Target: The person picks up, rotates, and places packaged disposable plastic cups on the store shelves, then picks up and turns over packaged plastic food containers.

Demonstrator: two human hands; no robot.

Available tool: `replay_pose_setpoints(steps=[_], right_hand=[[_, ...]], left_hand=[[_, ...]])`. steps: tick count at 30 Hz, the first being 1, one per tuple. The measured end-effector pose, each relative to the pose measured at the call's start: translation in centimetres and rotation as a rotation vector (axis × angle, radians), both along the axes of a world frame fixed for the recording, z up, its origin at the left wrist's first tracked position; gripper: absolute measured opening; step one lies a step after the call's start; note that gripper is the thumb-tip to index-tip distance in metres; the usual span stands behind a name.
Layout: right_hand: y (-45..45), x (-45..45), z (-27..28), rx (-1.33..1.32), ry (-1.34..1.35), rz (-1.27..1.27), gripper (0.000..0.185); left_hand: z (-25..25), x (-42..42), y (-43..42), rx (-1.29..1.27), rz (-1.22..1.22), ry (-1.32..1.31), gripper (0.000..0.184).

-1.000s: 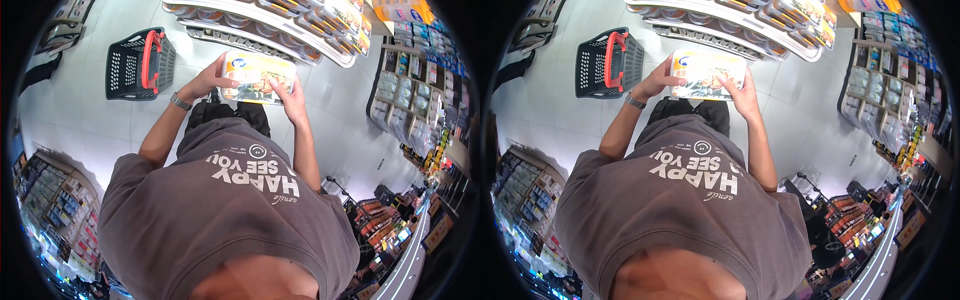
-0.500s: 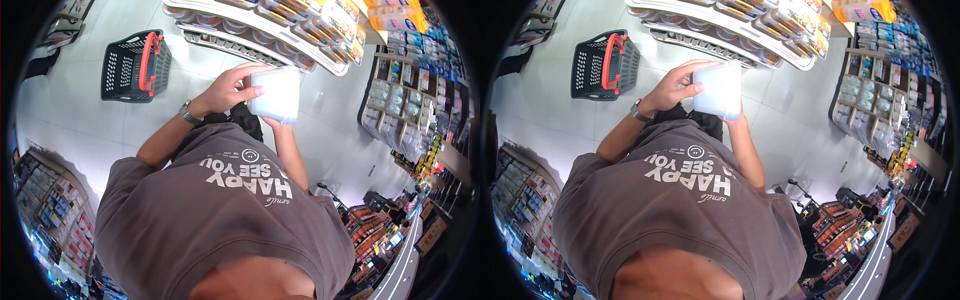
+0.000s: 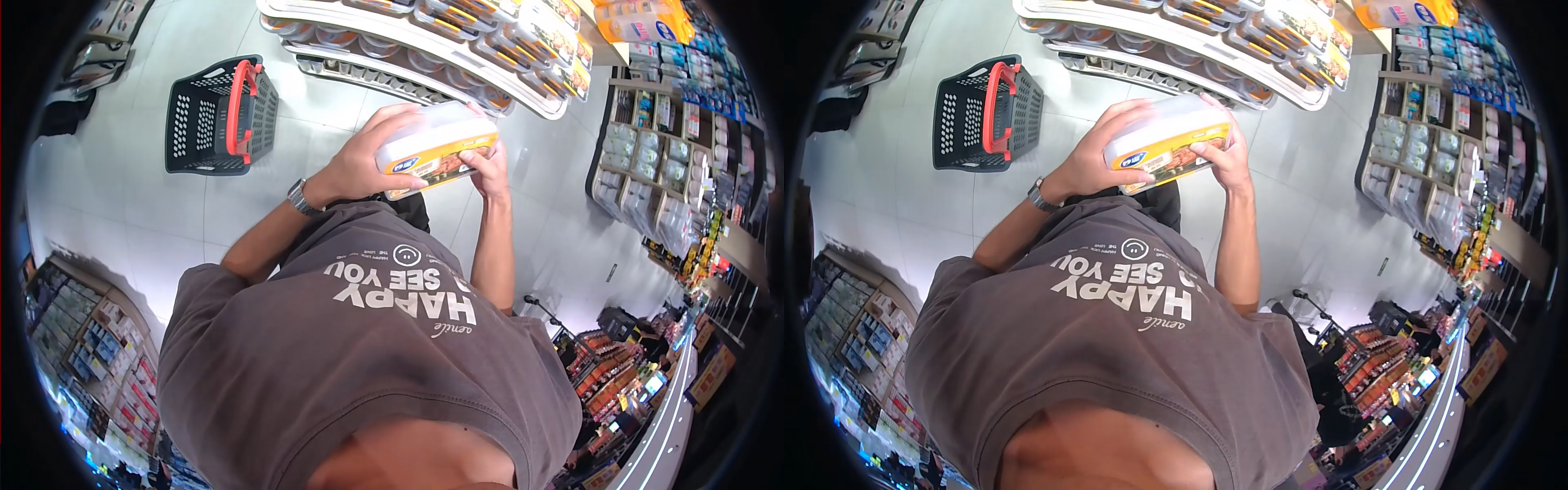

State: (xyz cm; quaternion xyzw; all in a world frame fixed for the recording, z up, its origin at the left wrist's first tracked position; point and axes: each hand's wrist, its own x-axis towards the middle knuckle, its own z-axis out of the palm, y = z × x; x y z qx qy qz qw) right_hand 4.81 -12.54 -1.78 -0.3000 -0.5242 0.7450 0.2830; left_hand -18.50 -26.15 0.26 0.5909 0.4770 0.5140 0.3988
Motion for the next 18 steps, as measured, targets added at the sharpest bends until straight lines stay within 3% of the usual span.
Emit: replay_pose_setpoints(steps=[7, 12, 15, 18], right_hand=[[-0.1, -0.8, 3.2, 0.343, -0.2, 0.063, 0.108], [-0.9, -2.1, 7.2, 0.324, -0.101, 0.131, 0.11], [-2.4, -3.6, 9.4, 0.39, -0.046, 0.209, 0.112], [-2.8, -4.3, 10.8, 0.544, -0.075, 0.288, 0.12]], left_hand=[[-0.2, -0.6, -1.1, 0.051, 0.093, 0.145, 0.086], [-2.0, -1.0, -0.9, -0.027, 0.108, 0.144, 0.09], [-3.9, -0.7, -1.0, -0.063, 0.146, 0.02, 0.091], [-4.2, -0.8, -1.3, -0.197, 0.01, -0.308, 0.094]])
